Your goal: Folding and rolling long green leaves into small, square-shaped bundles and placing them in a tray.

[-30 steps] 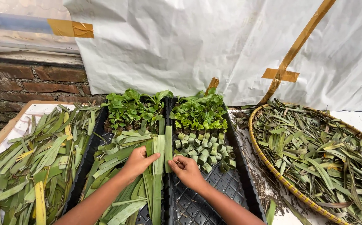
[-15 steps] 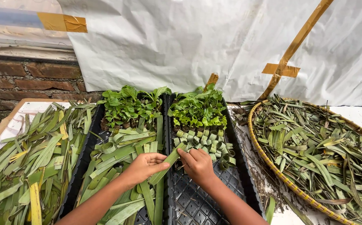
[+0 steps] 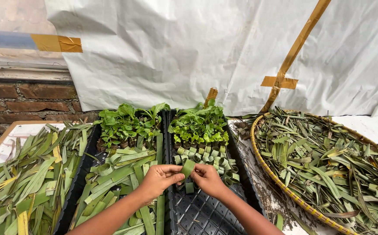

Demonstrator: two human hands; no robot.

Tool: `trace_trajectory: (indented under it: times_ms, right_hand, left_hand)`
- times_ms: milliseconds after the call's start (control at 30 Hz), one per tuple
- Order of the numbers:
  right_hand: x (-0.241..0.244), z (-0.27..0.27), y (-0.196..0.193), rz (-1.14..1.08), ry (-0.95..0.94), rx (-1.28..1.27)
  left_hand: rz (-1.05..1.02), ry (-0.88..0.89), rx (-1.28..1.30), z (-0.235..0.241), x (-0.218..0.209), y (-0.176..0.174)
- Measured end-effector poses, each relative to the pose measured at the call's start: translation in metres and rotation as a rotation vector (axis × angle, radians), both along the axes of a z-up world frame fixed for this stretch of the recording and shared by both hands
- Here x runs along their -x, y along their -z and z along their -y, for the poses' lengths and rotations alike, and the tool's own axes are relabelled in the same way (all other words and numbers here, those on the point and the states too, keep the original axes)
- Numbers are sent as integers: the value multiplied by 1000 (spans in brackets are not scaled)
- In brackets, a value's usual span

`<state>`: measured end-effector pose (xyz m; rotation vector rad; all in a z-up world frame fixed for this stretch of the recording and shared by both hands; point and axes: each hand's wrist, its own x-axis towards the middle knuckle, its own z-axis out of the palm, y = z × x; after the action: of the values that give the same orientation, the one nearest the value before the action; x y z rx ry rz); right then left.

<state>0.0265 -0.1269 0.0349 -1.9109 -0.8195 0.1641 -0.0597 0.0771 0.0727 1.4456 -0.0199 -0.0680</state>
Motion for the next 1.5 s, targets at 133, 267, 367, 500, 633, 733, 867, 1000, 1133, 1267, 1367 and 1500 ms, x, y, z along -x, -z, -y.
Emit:
trace_trajectory:
  times_ms: [133,267,367,500,633,733,867,1000,1133,1267,1367,1500]
  right_hand:
    - [-2,1,11,-219,-94,-92]
    - [-1,7,11,-301,-108,-95]
    - [0,10,9,-262,-68,-46]
    - [4,10,6,-170,-89,-7]
    - [3,10,9,-107,-140,93]
    - [2,10,9,29,-211,202]
    - [0,12,5,-13,-158,261]
    - [1,13,7,17,-174,126]
    - [8,12,-7,46,-178,214]
    - [-13,21,16,407,-4,195]
    - [-31,34,31,887,173,165]
    - [-35,33,39,981,347,135]
  left_hand:
    - [-62,33,71,9,-19,-1]
    - [-137,24,168,13,-29,1]
    - [-58,-44,24,12,-29,-5]
    - [105,-120,-228,5,-34,4]
    - [44,-189,-241,4,-36,8]
    - [50,-227,-21,2,-38,13]
    - [8,-193,-96,8,-27,1]
    - [-17,-72,-344,14,-27,10]
    - [-85,-99,-225,17,-30,22]
    - [-40,-128,-316,14,-36,39]
    - [-12,-30,-355,17,-34,34]
    - [-50,86,-323,20,-36,43]
